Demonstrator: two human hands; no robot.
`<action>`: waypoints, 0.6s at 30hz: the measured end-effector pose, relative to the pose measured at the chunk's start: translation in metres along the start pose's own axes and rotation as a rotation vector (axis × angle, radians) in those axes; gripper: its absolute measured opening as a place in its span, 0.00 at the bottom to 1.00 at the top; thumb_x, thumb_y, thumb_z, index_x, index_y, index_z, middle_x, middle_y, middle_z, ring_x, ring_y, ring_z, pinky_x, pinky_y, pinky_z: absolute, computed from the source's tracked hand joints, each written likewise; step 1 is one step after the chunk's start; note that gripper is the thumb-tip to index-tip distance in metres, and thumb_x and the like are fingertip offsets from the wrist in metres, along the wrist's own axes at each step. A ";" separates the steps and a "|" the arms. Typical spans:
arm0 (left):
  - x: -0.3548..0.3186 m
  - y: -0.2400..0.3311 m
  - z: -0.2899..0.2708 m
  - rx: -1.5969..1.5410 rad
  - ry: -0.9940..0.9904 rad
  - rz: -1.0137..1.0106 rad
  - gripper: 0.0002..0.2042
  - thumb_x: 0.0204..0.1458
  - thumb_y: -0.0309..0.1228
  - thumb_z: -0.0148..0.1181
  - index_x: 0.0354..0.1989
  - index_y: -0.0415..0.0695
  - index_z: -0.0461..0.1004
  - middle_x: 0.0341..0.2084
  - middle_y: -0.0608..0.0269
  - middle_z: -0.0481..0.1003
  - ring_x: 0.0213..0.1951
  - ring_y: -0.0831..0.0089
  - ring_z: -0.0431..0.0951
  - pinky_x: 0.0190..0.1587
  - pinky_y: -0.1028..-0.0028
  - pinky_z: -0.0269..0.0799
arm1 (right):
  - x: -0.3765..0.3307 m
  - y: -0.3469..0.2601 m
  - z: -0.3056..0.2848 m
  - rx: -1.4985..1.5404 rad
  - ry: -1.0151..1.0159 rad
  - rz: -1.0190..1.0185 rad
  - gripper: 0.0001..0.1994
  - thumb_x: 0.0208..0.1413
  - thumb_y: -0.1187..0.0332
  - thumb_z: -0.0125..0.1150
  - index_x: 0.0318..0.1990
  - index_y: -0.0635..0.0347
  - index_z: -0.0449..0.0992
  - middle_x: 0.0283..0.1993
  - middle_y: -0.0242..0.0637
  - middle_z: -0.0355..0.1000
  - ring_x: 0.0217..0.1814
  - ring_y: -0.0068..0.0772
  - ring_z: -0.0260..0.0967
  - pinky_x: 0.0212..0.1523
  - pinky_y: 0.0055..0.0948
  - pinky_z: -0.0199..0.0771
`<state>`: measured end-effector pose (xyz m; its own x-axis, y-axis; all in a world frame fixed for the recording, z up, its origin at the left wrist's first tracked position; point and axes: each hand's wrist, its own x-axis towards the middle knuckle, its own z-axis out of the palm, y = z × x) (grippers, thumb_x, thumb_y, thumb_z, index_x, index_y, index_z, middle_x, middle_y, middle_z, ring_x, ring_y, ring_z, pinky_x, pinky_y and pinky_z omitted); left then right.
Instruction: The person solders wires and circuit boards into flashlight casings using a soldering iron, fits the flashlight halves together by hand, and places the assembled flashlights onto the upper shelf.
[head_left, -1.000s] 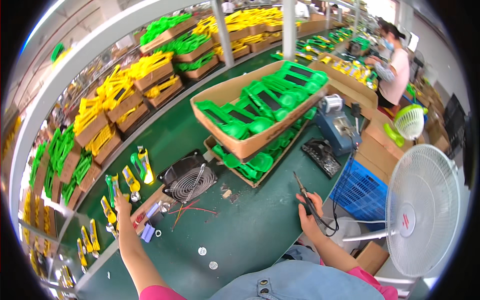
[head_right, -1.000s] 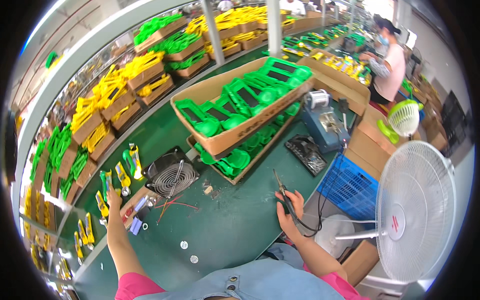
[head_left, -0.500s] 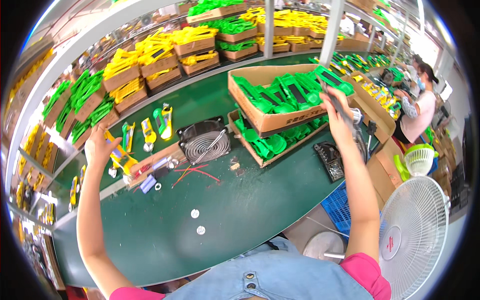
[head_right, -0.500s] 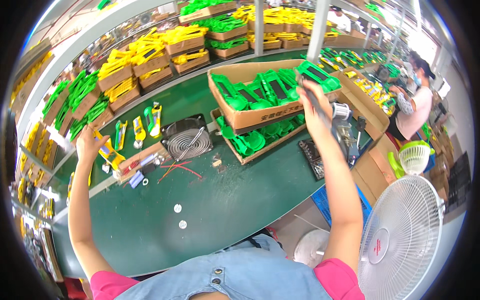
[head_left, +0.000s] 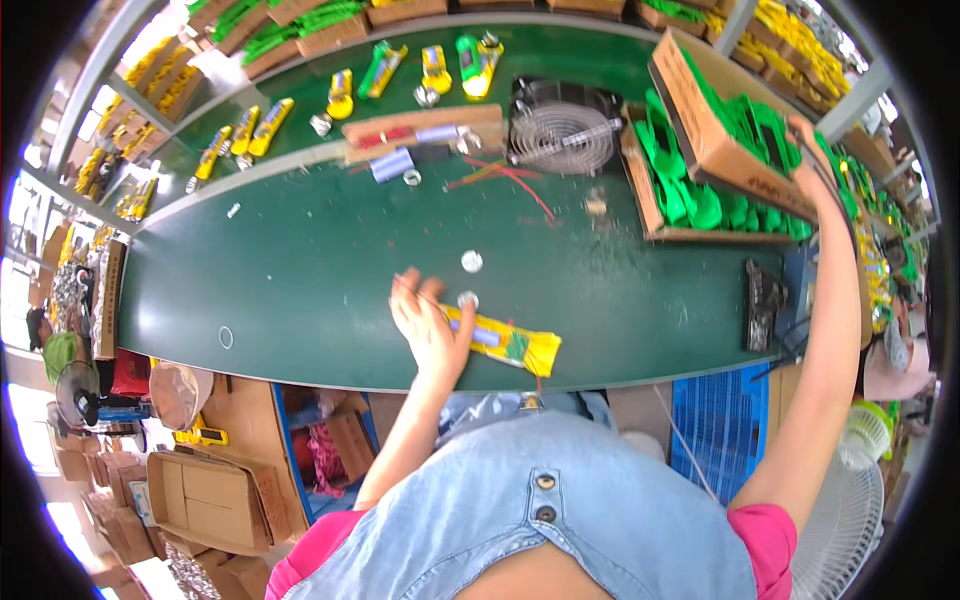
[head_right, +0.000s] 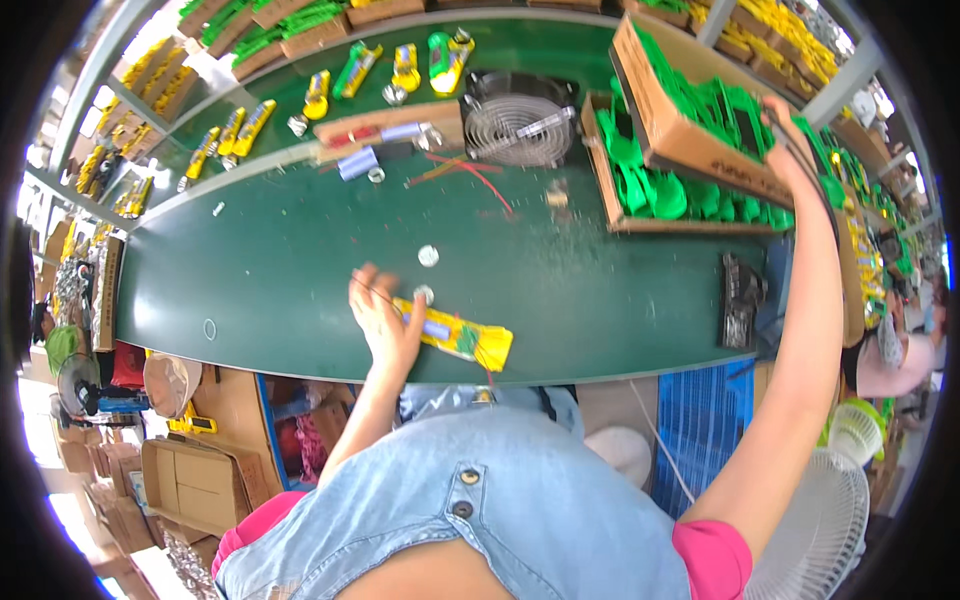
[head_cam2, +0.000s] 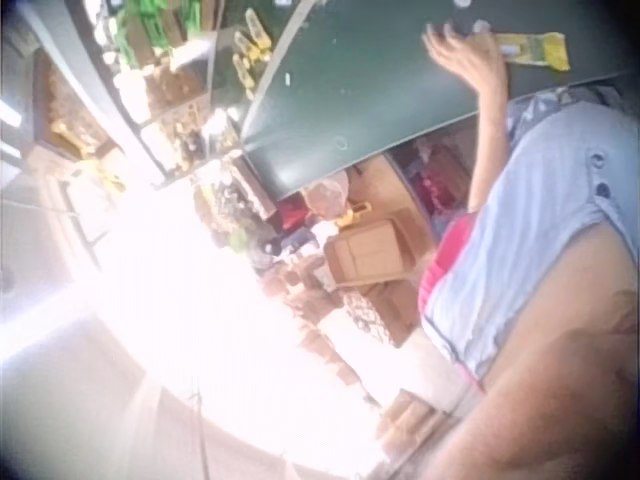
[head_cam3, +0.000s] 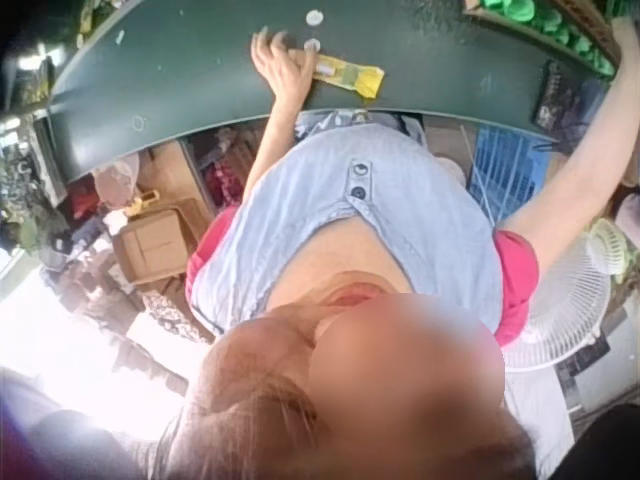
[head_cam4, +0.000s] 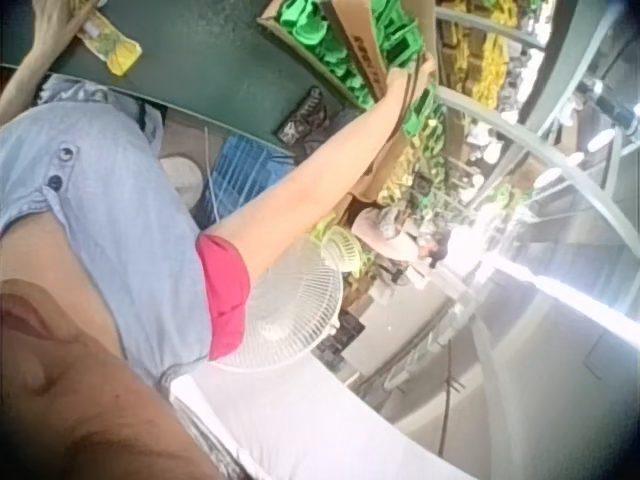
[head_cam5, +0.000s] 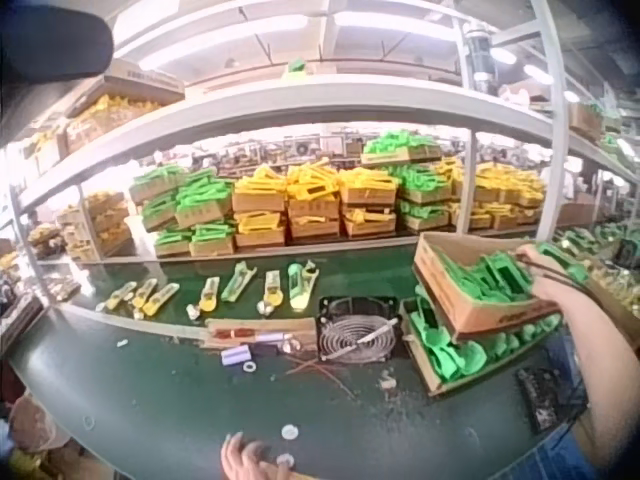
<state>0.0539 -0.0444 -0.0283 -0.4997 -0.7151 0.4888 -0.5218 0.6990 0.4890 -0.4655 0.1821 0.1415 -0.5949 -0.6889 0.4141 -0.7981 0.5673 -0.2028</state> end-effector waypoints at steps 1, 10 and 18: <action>0.011 0.011 -0.008 -0.006 0.144 0.034 0.14 0.35 0.29 0.65 0.32 0.41 0.70 0.43 0.49 0.65 0.52 0.50 0.60 0.54 0.55 0.53 | -0.001 0.002 -0.001 0.025 0.021 0.042 0.30 0.38 0.87 0.46 0.52 0.47 0.59 0.50 0.41 0.69 0.56 0.42 0.62 0.48 0.29 0.62; 0.038 0.056 -0.047 -0.244 -0.477 0.861 0.08 0.32 0.26 0.60 0.24 0.41 0.73 0.36 0.58 0.67 0.41 0.63 0.66 0.46 0.65 0.62 | -0.105 -0.067 -0.061 -0.316 0.610 -0.063 0.13 0.53 0.73 0.50 0.45 0.51 0.74 0.53 0.32 0.64 0.55 0.29 0.61 0.54 0.27 0.59; 0.035 0.060 -0.008 -0.271 -0.695 0.916 0.05 0.35 0.28 0.57 0.23 0.44 0.73 0.33 0.64 0.68 0.38 0.65 0.66 0.49 0.63 0.58 | -0.269 -0.228 0.063 0.504 0.350 0.109 0.07 0.46 0.77 0.59 0.35 0.58 0.74 0.39 0.37 0.72 0.36 0.30 0.69 0.39 0.25 0.68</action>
<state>0.0109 -0.0276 0.0242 -0.9239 0.2605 0.2802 0.3491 0.8738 0.3387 -0.1295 0.2098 0.0206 -0.6775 -0.4018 0.6161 -0.7319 0.2844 -0.6193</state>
